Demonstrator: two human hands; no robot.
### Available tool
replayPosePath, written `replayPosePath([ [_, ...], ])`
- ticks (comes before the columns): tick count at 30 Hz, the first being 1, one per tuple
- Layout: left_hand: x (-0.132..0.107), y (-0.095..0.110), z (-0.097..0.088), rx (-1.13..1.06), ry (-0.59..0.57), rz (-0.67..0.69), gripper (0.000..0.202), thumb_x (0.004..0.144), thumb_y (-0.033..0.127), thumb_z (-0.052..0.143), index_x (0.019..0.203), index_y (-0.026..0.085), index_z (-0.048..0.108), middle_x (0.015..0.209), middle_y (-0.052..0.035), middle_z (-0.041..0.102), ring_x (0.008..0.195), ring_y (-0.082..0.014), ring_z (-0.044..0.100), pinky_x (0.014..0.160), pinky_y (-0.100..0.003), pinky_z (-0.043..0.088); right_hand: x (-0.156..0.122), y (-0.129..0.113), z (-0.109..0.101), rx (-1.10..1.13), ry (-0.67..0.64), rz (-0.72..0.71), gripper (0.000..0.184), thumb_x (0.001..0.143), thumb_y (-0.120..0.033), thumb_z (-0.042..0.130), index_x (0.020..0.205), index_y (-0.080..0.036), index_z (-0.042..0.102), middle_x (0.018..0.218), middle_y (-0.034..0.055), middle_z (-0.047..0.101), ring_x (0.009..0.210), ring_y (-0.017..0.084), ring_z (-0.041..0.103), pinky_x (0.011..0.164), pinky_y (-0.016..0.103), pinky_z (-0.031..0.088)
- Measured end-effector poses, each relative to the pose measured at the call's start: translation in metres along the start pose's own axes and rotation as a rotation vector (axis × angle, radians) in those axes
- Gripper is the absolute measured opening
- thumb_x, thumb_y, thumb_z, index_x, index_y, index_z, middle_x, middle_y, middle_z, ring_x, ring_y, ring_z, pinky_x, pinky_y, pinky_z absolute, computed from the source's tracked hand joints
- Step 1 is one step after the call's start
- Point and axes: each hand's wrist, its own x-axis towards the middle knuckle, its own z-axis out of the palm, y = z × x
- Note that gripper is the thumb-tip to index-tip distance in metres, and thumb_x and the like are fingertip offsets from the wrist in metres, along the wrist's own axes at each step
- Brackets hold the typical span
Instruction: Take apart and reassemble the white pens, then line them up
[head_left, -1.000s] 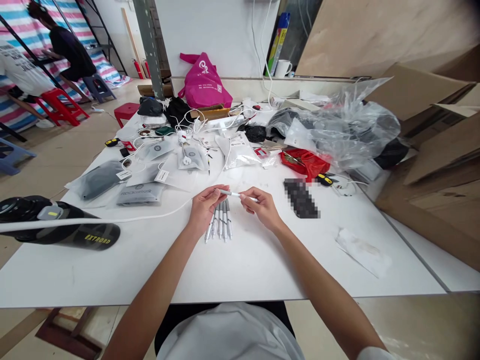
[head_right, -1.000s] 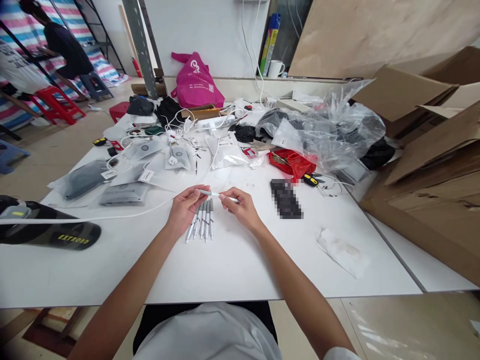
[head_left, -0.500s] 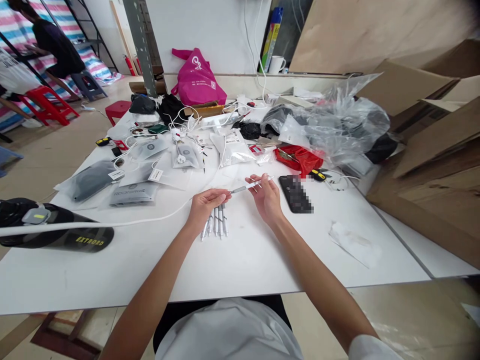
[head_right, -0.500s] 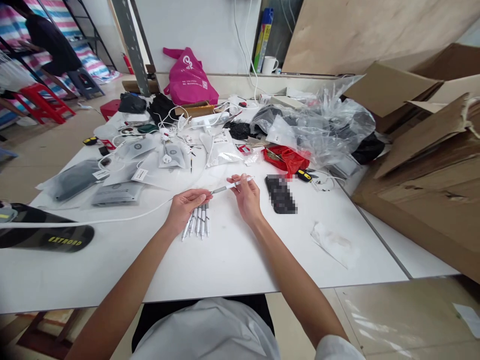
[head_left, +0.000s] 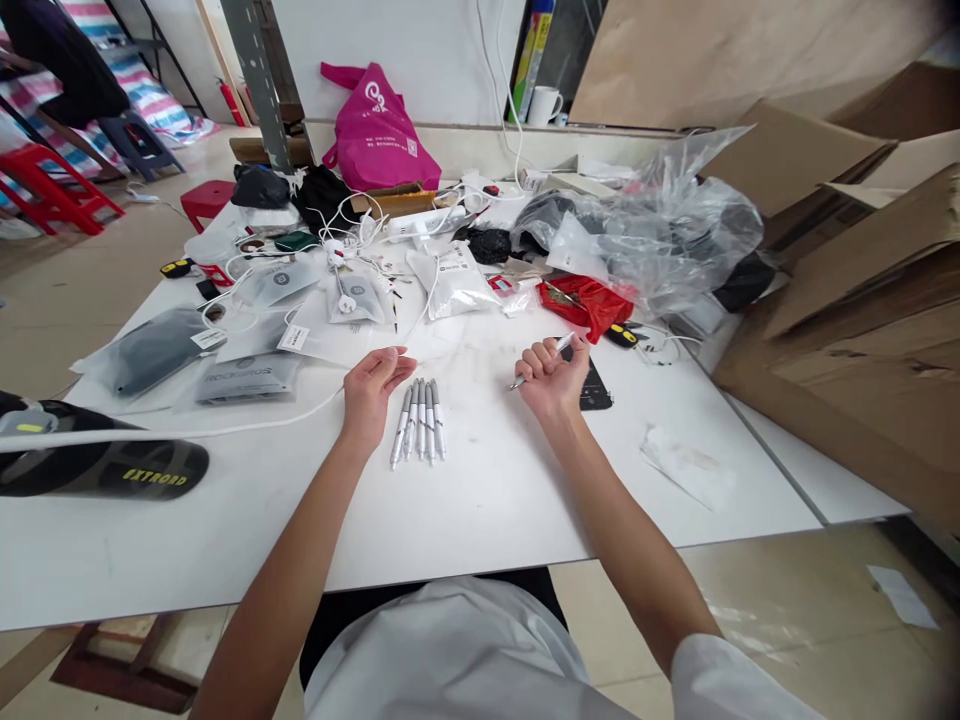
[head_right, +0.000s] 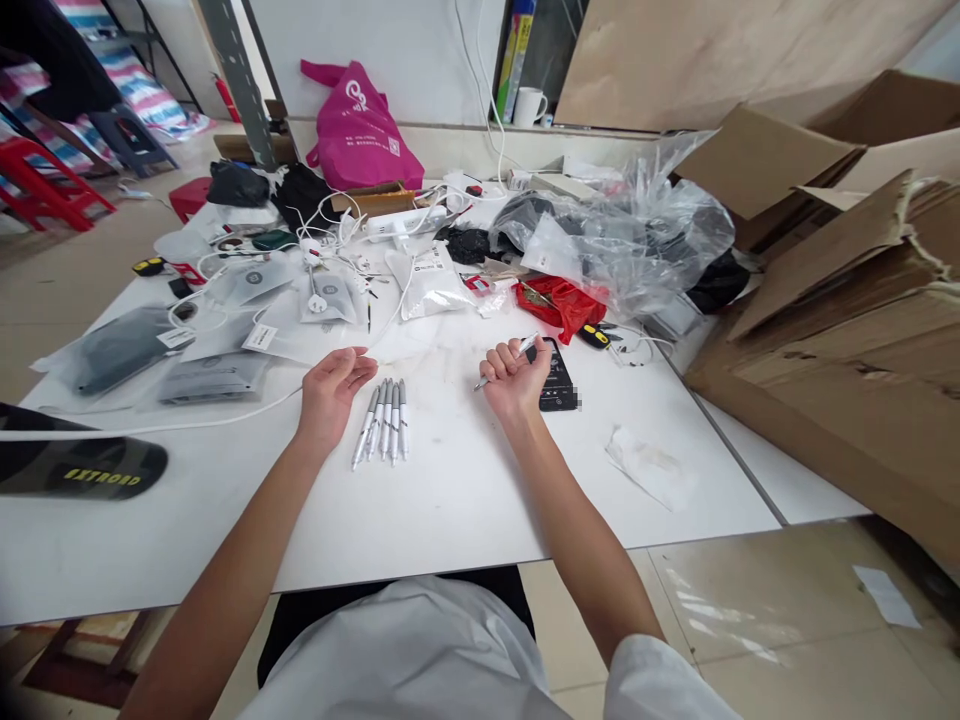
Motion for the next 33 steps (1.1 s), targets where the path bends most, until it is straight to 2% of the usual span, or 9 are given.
replayPosePath([
  [5,0.0,-0.001,0.0,0.013,-0.003,-0.004,0.034,0.084,0.05,0.088,0.096,0.019,0.082,0.087,-0.0054,0.076,0.088,-0.018,0.073,0.096,-0.036,0.057,0.0,-0.002,-0.003,0.029,0.022,-0.031,0.065,0.095,-0.076,0.056,0.062,-0.024,0.035,0.051,-0.0079,0.018,0.047,0.011,0.015,0.041,0.024,0.03],
  [9,0.0,-0.001,0.001,0.019,-0.012,-0.015,0.033,0.084,0.05,0.087,0.094,0.019,0.081,0.085,-0.0046,0.074,0.084,-0.0163,0.07,0.089,-0.032,0.056,0.0,-0.002,-0.006,0.074,0.038,-0.006,0.065,0.094,-0.072,0.054,0.058,-0.024,0.03,0.049,-0.0072,0.017,0.045,0.01,0.014,0.039,0.025,0.027],
  [14,-0.001,-0.001,0.001,0.027,-0.011,-0.014,0.031,0.085,0.05,0.087,0.092,0.02,0.081,0.084,-0.0043,0.073,0.082,-0.0154,0.068,0.083,-0.03,0.055,-0.001,-0.002,-0.007,0.014,0.067,-0.015,0.066,0.095,-0.075,0.048,0.058,-0.024,0.028,0.05,-0.0067,0.016,0.046,0.011,0.015,0.039,0.026,0.027],
  [17,0.0,-0.001,0.001,0.031,-0.005,-0.014,0.031,0.085,0.05,0.087,0.092,0.02,0.081,0.085,-0.0042,0.073,0.082,-0.0153,0.068,0.084,-0.03,0.055,-0.002,-0.003,-0.005,0.008,0.08,-0.005,0.065,0.097,-0.074,0.045,0.059,-0.024,0.029,0.052,-0.007,0.016,0.047,0.011,0.015,0.04,0.026,0.029],
  [22,0.0,-0.001,0.0,0.044,-0.01,0.0,0.03,0.086,0.049,0.086,0.091,0.02,0.082,0.084,-0.0038,0.073,0.081,-0.0152,0.067,0.084,-0.03,0.055,0.0,-0.003,-0.007,0.07,0.049,-0.021,0.065,0.098,-0.072,0.051,0.06,-0.024,0.029,0.052,-0.0076,0.016,0.046,0.01,0.015,0.039,0.025,0.029],
  [28,0.001,-0.008,0.0,0.169,0.0,0.056,0.031,0.086,0.049,0.086,0.091,0.02,0.081,0.083,-0.0048,0.076,0.083,-0.0178,0.071,0.087,-0.032,0.055,-0.002,0.0,-0.004,0.097,0.043,0.037,0.061,0.101,-0.066,0.047,0.061,-0.024,0.031,0.052,-0.0073,0.017,0.046,0.01,0.014,0.039,0.025,0.027],
  [30,0.001,-0.01,0.0,0.241,-0.004,0.09,0.032,0.087,0.05,0.084,0.094,0.02,0.081,0.085,-0.0056,0.077,0.087,-0.02,0.073,0.089,-0.034,0.056,-0.004,0.0,0.001,0.06,0.019,0.027,0.06,0.1,-0.069,0.05,0.063,-0.024,0.036,0.053,-0.0075,0.018,0.046,0.011,0.017,0.04,0.025,0.03],
  [33,0.002,-0.013,-0.002,0.373,-0.061,0.149,0.031,0.091,0.049,0.08,0.1,0.02,0.08,0.093,-0.0076,0.08,0.096,-0.0229,0.075,0.096,-0.036,0.054,-0.005,0.002,0.011,-0.021,-0.054,-0.012,0.055,0.098,-0.073,0.056,0.072,-0.025,0.046,0.059,-0.0062,0.029,0.051,0.012,0.033,0.05,0.027,0.044],
])
